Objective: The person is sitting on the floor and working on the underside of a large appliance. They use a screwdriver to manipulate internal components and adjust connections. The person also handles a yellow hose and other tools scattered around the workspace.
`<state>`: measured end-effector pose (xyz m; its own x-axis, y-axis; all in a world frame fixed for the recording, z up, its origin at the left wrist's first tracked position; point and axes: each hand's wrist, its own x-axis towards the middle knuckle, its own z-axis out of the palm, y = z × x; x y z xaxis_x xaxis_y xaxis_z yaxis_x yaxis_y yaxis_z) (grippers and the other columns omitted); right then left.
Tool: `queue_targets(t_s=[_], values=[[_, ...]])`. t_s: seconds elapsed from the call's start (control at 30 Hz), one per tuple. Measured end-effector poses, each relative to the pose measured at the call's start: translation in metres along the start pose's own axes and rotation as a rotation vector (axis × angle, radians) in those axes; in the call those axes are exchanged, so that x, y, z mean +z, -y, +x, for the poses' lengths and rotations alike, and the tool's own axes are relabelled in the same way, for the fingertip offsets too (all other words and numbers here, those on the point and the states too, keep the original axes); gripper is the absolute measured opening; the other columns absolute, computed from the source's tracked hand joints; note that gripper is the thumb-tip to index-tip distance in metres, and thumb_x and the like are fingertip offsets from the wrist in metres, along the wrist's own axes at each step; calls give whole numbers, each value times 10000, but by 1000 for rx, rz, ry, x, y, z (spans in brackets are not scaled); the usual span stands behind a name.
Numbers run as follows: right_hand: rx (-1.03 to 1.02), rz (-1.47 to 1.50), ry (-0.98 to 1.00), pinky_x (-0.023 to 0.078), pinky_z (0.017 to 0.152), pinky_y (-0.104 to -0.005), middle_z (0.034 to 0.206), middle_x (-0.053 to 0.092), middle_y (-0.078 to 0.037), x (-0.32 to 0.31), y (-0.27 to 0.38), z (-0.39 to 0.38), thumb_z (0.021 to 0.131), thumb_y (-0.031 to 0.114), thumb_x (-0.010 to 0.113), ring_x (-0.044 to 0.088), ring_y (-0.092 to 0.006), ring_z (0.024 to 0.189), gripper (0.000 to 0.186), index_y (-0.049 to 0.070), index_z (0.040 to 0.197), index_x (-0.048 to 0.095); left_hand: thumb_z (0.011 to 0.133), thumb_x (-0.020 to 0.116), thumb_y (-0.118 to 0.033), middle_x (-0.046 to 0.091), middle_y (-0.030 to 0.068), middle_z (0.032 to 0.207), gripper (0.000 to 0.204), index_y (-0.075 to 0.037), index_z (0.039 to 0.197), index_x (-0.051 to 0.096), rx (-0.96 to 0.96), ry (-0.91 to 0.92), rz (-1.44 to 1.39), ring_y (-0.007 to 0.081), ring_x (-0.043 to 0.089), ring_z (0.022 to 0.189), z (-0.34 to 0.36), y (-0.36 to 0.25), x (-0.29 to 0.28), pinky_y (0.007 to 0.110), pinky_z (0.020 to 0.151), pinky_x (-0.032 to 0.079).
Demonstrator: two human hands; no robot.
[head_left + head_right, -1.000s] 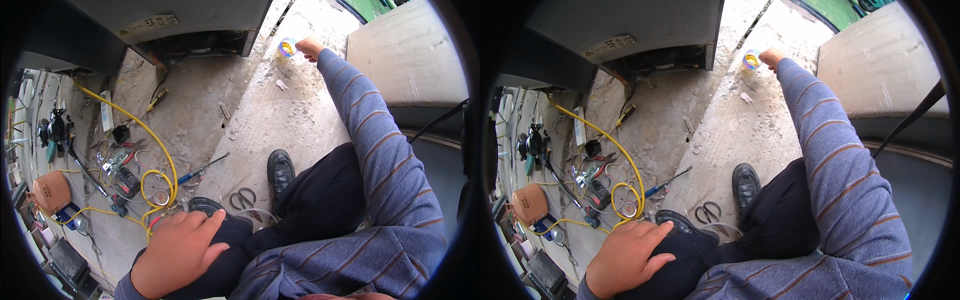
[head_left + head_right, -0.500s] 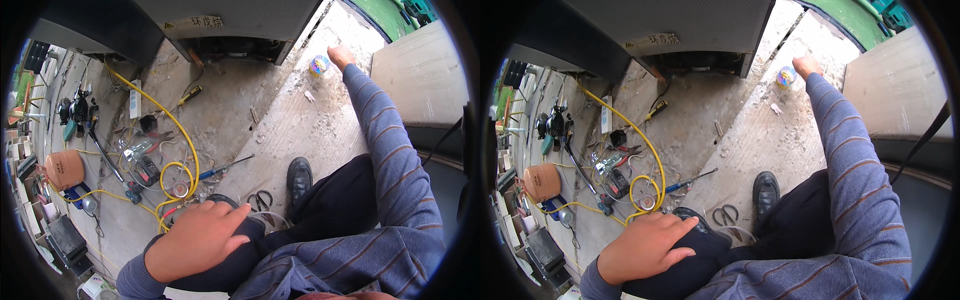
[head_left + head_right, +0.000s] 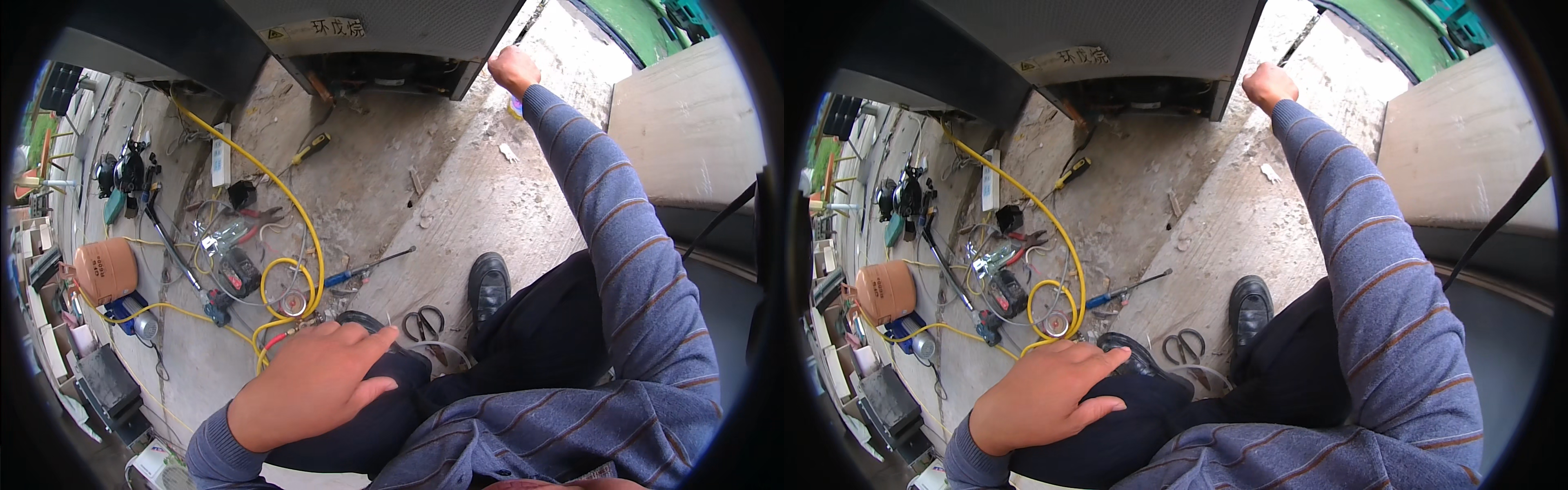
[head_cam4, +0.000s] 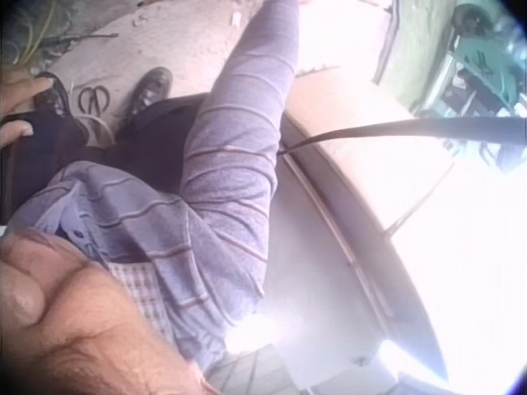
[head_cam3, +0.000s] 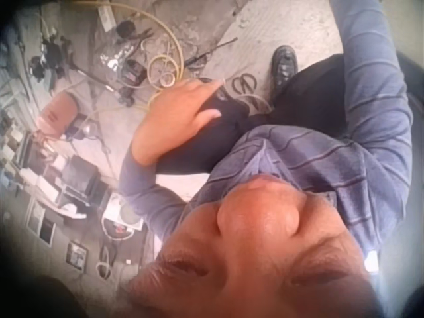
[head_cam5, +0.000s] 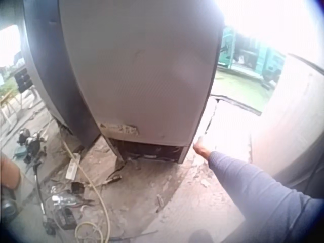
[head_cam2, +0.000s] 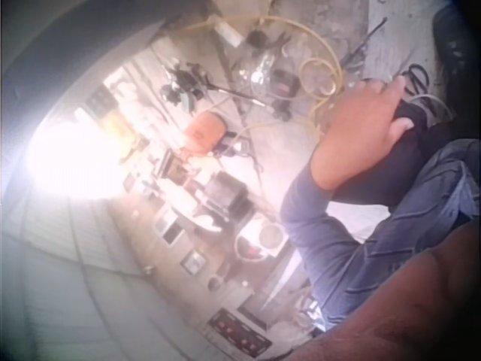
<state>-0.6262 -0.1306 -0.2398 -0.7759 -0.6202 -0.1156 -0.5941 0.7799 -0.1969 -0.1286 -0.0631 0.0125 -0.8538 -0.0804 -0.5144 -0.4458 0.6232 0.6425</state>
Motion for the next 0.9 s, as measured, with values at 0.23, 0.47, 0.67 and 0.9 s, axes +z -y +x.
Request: queue_targets(t_s=[0.23, 0.47, 0.67, 0.9], values=[[17, -19, -21, 548, 927, -465, 1080, 732, -255, 6, -11, 2, 914, 388, 562, 708, -402, 1048, 459, -1, 1051, 763, 922, 721, -333, 669, 136, 1019, 531, -23, 1339, 613, -8, 23, -10, 337, 644, 934, 2, 3, -1, 406, 824, 518], [51, -24, 23, 547, 952, -441, 1154, 727, -230, -4, -10, -5, 905, 344, 574, 700, -371, 1108, 443, 2, 1129, 744, 923, 720, -335, 671, 136, 1013, 530, -24, 1338, 613, -10, 26, -13, 335, 646, 933, 3, 4, -1, 407, 822, 518], [16, -45, 22, 551, 944, -443, 1135, 727, -244, 0, -7, -2, 899, 340, 572, 706, -381, 1084, 441, -2, 1117, 745, 920, 721, -338, 671, 136, 1010, 528, -25, 1331, 616, -8, 16, -8, 339, 645, 935, 0, 5, 1, 408, 822, 519], [-8, -32, 17, 552, 946, -441, 1136, 727, -243, 0, -5, 0, 892, 324, 574, 707, -380, 1083, 433, -3, 1120, 744, 922, 720, -340, 672, 137, 1022, 529, -28, 1335, 614, -8, 16, -7, 341, 645, 942, -2, 4, 1, 411, 830, 519]])
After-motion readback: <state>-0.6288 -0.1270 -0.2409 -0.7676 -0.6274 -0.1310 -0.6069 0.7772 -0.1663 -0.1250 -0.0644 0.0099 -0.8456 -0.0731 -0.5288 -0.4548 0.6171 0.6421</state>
